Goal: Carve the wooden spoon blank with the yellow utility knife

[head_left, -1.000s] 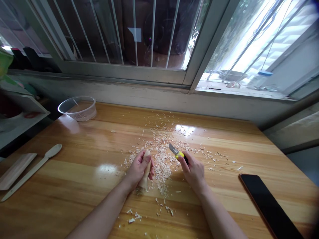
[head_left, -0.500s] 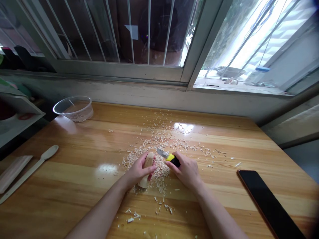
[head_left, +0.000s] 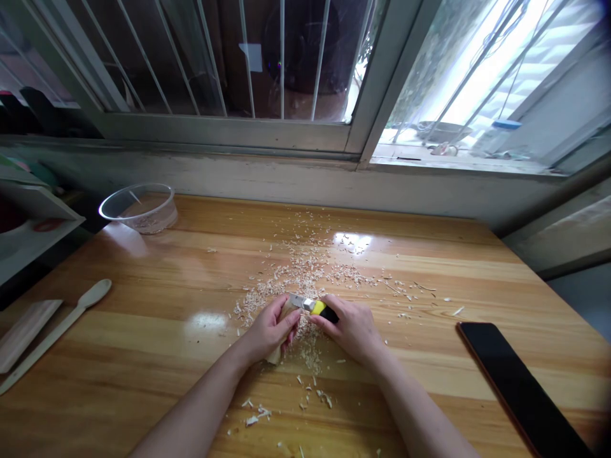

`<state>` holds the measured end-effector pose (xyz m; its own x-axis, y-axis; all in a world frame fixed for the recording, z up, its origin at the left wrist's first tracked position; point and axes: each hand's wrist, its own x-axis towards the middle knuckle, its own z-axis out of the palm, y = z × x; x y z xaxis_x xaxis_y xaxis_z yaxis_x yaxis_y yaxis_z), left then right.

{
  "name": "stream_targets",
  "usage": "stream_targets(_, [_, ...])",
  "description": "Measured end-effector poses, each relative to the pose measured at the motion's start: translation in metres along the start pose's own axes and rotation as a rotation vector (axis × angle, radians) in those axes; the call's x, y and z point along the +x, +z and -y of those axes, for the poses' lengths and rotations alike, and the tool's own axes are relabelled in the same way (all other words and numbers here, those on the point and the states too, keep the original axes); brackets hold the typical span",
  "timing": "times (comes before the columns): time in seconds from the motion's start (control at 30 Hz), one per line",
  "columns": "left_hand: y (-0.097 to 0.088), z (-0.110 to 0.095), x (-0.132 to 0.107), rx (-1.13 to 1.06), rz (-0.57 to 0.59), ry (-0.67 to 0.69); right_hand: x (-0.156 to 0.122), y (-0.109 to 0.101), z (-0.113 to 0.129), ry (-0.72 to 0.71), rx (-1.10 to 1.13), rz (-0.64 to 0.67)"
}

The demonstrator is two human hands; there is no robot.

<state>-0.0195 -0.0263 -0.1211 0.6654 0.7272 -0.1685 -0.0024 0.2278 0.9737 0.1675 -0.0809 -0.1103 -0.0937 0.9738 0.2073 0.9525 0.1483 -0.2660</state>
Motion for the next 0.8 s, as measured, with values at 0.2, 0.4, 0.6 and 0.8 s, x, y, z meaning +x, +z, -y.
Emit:
stream_targets(0.2, [0.0023, 0.0034, -0.0007, 0.037, -0.042, 0.041, -0.0002, -0.0003, 0.0028, -0.022, 0.0, 0.025])
stream_targets(0.4, [0.0042, 0.0065, -0.0015, 0.033, -0.054, 0.056, -0.0009, -0.0011, 0.0052, -0.042, -0.014, 0.049])
stream_targets(0.6, [0.0047, 0.0079, -0.0005, -0.029, -0.041, 0.032, -0.0012, 0.0003, 0.0058, -0.054, -0.017, 0.051])
stream_targets(0.8, [0.0066, 0.006, -0.0001, -0.08, -0.051, 0.025, -0.0012, 0.0007, 0.0056, -0.071, -0.024, 0.048])
